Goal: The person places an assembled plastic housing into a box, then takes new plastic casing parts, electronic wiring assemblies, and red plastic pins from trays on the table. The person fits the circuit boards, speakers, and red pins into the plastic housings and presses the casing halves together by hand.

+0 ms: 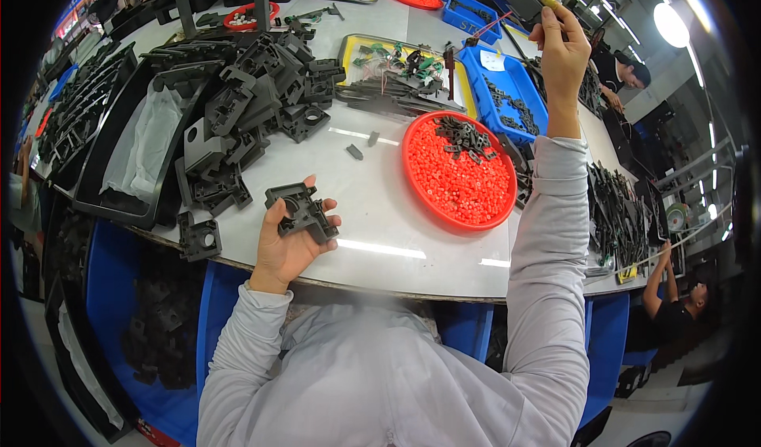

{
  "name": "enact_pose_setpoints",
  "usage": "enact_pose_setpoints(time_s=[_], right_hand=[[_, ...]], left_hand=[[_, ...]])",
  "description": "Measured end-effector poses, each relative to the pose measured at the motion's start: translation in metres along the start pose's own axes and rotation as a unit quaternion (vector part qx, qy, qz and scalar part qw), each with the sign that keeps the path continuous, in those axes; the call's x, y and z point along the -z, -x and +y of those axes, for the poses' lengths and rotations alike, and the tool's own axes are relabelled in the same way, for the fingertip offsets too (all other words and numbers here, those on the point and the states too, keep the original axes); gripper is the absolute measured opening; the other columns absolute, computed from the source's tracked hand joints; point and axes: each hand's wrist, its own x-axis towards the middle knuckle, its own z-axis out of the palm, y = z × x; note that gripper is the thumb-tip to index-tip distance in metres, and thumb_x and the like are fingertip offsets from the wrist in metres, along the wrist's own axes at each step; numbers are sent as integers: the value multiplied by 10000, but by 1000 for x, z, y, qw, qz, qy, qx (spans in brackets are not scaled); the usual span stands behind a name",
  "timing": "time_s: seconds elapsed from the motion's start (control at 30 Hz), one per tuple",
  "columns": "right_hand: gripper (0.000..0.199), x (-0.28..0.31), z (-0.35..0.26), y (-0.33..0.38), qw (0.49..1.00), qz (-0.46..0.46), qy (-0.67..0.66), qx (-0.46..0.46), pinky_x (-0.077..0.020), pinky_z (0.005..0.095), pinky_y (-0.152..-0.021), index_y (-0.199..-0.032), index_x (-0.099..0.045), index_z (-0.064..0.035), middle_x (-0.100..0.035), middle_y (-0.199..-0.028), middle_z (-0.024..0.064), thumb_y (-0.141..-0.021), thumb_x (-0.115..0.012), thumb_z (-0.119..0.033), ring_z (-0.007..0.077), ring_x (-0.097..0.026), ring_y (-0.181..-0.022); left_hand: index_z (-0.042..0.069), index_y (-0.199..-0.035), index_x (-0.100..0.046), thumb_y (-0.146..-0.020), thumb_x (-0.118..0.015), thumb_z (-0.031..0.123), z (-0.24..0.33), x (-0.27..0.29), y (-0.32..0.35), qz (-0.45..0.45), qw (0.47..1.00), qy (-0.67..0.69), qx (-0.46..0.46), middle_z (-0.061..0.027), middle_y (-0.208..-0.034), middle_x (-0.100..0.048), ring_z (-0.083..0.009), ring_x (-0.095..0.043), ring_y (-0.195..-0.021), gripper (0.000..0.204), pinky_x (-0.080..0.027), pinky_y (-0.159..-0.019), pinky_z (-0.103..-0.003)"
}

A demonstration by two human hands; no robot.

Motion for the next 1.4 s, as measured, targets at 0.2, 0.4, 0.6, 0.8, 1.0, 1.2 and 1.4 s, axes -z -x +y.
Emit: enact_pose_setpoints(time_s=[0.2,0.4,0.6,0.8,1.0,1.2,1.4], right_hand=[[237,8,17,7,980,-130,130,-76,-375,216,-478,-1035,-658,-62,-583,-572,16,-866,-572,-203,41,-483,-507],[261,1,40,11,967,-181,157,-84,-416,272,-513,-1007,-663,-52,-588,-565,47,-859,-548,-234,105,-530,-504],[245,14,66,9,979,-96,138,-110,-388,268,-490,-1006,-662,-45,-592,-585,46,-863,-551,-210,104,-507,-501],[221,33,45,-2,987,-85,28,-136,-353,227,-470,-1033,-641,-24,-567,-584,5,-886,-545,-157,47,-460,-507],[241,57,-12,6,983,-71,-85,-144,-362,194,-512,-1077,-614,-1,-558,-613,8,-910,-522,-147,49,-466,-546],[286,57,-44,62,945,-74,-221,-230,-354,188,-544,-1148,-576,7,-548,-680,7,-915,-504,-142,61,-478,-597],[287,44,-77,147,912,-127,-238,-308,-390,194,-550,-1153,-561,43,-576,-740,41,-908,-511,-99,83,-514,-593]], left_hand=[[149,-1389,-287,-834,-501,543,0,-14,-12,17,998,-64,8,-175,-1156,-487,-313,-564,-974,714,-497,-792,-527],[111,-1355,-345,-840,-490,530,2,-20,-29,24,997,-72,19,-186,-1148,-504,-310,-591,-917,679,-499,-811,-497],[105,-1242,-450,-859,-479,505,22,-42,-113,4,988,-150,38,-194,-1137,-525,-314,-594,-897,555,-496,-788,-475],[134,-1195,-485,-859,-503,515,14,-62,-203,7,980,-181,76,-171,-1109,-556,-314,-594,-910,508,-479,-795,-502],[175,-1352,-348,-819,-368,706,-2,-97,-182,-62,987,-141,44,-160,-1183,-533,-307,-596,-969,753,-531,-718,-491],[126,-1396,-274,-730,-319,813,5,-80,-138,-60,985,-157,38,-181,-1213,-495,-230,-611,-752,958,-541,-493,-298],[92,-1350,-319,-611,-329,882,-6,-53,-89,-129,977,-167,41,-189,-1118,-489,-189,-563,-631,1082,-478,-383,-256]])
